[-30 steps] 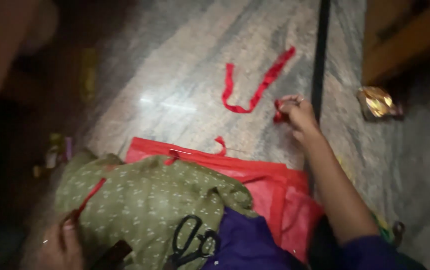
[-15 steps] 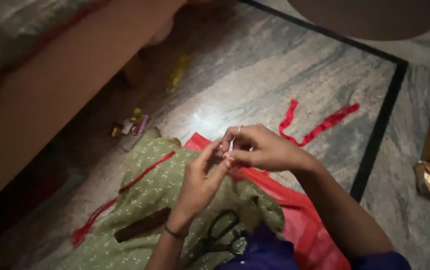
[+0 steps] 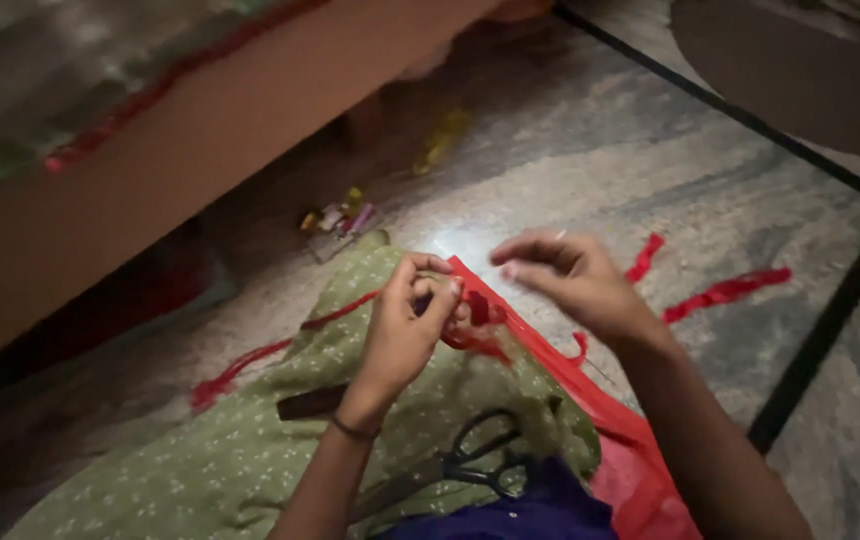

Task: Attaching a red beaded trim and red ribbons to a piece of green patterned fabric.

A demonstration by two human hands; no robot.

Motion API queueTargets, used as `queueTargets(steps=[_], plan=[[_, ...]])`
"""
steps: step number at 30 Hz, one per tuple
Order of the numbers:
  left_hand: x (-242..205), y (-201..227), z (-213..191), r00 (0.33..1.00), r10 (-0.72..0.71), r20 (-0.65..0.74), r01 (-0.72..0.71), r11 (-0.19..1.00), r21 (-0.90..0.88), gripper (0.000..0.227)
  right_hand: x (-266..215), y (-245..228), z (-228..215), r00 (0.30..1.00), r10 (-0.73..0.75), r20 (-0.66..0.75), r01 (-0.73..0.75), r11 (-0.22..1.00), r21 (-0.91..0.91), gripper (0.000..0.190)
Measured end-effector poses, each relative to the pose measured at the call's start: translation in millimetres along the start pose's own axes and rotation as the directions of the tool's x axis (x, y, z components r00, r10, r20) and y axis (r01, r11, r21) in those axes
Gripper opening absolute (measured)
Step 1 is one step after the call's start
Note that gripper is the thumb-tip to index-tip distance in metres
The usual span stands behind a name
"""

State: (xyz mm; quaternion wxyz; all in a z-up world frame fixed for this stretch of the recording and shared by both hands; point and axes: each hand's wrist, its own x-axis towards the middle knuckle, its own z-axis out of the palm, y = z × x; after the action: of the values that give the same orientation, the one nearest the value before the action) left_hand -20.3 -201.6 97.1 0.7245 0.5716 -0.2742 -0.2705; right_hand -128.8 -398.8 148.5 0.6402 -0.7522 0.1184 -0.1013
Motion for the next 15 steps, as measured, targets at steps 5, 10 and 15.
queueTargets(steps=[5,10,15], plan=[[-1,25,-11,0.998,0.047,-0.049,-0.043,0.996,0.072,0.022,18,-8,29,0.957,-0.182,0.227,0.196,0.980,-0.041,0.023],[1,23,-24,0.983,0.140,-0.117,-0.125,0.984,0.129,0.027,36,-4,35,0.921,-0.084,0.380,0.089,0.996,0.006,0.011],[0,6,-38,0.998,-0.051,0.048,0.051,0.999,0.002,0.026,60,-29,14,0.946,-0.050,0.320,-0.052,0.951,0.303,0.009]])
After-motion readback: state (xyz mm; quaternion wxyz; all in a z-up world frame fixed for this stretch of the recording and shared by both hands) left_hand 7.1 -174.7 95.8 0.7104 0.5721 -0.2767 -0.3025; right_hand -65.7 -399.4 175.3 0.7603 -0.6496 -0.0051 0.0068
